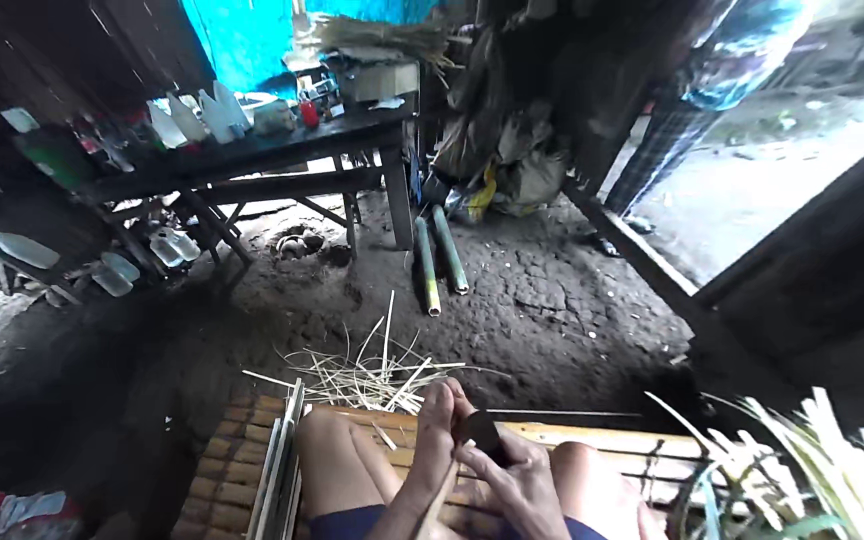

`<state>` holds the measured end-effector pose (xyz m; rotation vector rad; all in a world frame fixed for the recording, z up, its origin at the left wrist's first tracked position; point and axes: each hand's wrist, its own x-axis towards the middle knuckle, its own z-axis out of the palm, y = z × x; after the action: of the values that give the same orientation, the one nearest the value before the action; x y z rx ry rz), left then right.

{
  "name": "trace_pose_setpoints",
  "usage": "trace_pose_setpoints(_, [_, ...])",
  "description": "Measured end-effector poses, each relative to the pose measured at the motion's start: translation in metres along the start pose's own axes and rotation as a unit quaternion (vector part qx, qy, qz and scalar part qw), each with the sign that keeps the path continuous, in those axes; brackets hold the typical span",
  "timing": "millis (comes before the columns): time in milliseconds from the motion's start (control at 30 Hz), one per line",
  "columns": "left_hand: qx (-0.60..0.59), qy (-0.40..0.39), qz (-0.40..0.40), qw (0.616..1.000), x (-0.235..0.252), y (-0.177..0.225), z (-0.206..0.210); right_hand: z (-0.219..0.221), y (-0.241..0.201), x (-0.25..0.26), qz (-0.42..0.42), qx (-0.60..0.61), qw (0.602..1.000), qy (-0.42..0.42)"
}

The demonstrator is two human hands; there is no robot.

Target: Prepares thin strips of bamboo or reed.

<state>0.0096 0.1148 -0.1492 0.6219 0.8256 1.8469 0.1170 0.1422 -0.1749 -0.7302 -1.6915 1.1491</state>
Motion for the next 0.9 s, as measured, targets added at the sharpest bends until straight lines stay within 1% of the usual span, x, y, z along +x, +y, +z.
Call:
trace_pose_setpoints(33, [-0.021,-0.018,-0.013,1.0,0.003,0.0,0.0,0.001,0.002,-0.003,-0.01,-0.003,1.0,0.006])
trace_pose_setpoints(67, [-0.038,-0.005,-0.022,0.999,0.006,0.0,0.0,0.001,0.001,-0.005,-0.02,-0.004,1.0,0.013])
trace_pose_setpoints(100, [-0.043,0.038,-0.022,0.998,0.011,0.0,-0.002,-0.001,-0.001,-0.008,-0.038,-0.007,0.999,0.02])
trace_pose_setpoints(167, [-0.068,0.151,-0.013,0.986,0.024,0.002,-0.014,-0.008,-0.011,-0.01,-0.099,-0.032,0.994,0.034])
trace_pose_setpoints(200, [-0.083,0.185,-0.021,0.979,0.029,0.004,-0.021,-0.012,-0.016,-0.01,-0.126,-0.05,0.99,0.036])
trace_pose_setpoints(233, [-0.093,0.176,-0.041,0.979,0.027,0.006,-0.025,-0.013,-0.018,-0.008,-0.142,-0.062,0.987,0.033])
trace_pose_setpoints(267, [-0.097,0.12,-0.075,0.985,0.02,0.007,-0.026,-0.012,-0.018,-0.005,-0.142,-0.067,0.987,0.03])
trace_pose_setpoints(333, [-0.083,-0.032,-0.156,0.984,-0.001,0.006,-0.021,-0.015,-0.017,0.005,-0.098,-0.067,0.992,0.037])
trace_pose_setpoints(367, [-0.065,-0.068,-0.183,0.979,-0.011,0.006,-0.017,-0.021,-0.014,0.009,-0.063,-0.076,0.994,0.051])
trace_pose_setpoints(400, [-0.031,-0.064,-0.186,0.98,-0.017,0.006,-0.014,-0.028,-0.011,0.012,-0.036,-0.082,0.994,0.06])
trace_pose_setpoints(433, [0.003,-0.035,-0.18,0.983,-0.02,0.005,-0.012,-0.033,-0.009,0.011,-0.026,-0.088,0.994,0.057])
trace_pose_setpoints(467, [0.018,0.001,-0.176,0.984,-0.02,0.005,-0.014,-0.032,-0.009,0.004,-0.032,-0.094,0.994,0.034])
trace_pose_setpoints(533, [0.009,0.085,-0.182,0.979,-0.011,0.009,-0.018,-0.013,-0.011,-0.024,-0.07,-0.109,0.99,-0.051])
trace_pose_setpoints(600, [-0.092,0.185,-0.167,0.964,0.012,0.012,-0.021,0.009,-0.014,-0.058,-0.109,-0.14,0.975,-0.137])
trace_pose_setpoints(633, [-0.131,0.207,-0.155,0.957,0.02,0.012,-0.023,0.015,-0.014,-0.068,-0.129,-0.15,0.967,-0.158])
trace_pose_setpoints(667, [-0.142,0.189,-0.149,0.96,0.021,0.012,-0.025,0.017,-0.012,-0.071,-0.135,-0.154,0.965,-0.163])
trace_pose_setpoints(700, [-0.121,0.129,-0.15,0.973,0.014,0.009,-0.028,0.014,-0.011,-0.067,-0.128,-0.156,0.967,-0.156])
trace_pose_setpoints(733, [-0.077,0.053,-0.15,0.984,0.0,0.007,-0.03,0.009,-0.009,-0.058,-0.11,-0.15,0.973,-0.135])
trace_pose_setpoints(767, [-0.021,-0.02,-0.154,0.988,-0.017,0.004,-0.032,0.003,-0.008,-0.046,-0.087,-0.14,0.981,-0.105])
trace_pose_setpoints(800, [0.0,-0.065,-0.159,0.985,-0.029,0.0,-0.032,-0.006,-0.006,-0.033,-0.064,-0.122,0.988,-0.074])
trace_pose_setpoints(833, [0.018,-0.081,-0.164,0.983,-0.036,-0.004,-0.031,-0.013,-0.004,-0.024,-0.047,-0.111,0.991,-0.052])
trace_pose_setpoints(867, [0.032,-0.052,-0.165,0.984,-0.038,-0.005,-0.029,-0.015,-0.003,-0.021,-0.047,-0.126,0.99,-0.041])
trace_pose_setpoints(900, [0.028,-0.001,-0.164,0.986,-0.036,-0.004,-0.027,-0.013,-0.005,-0.024,-0.052,-0.146,0.987,-0.051])
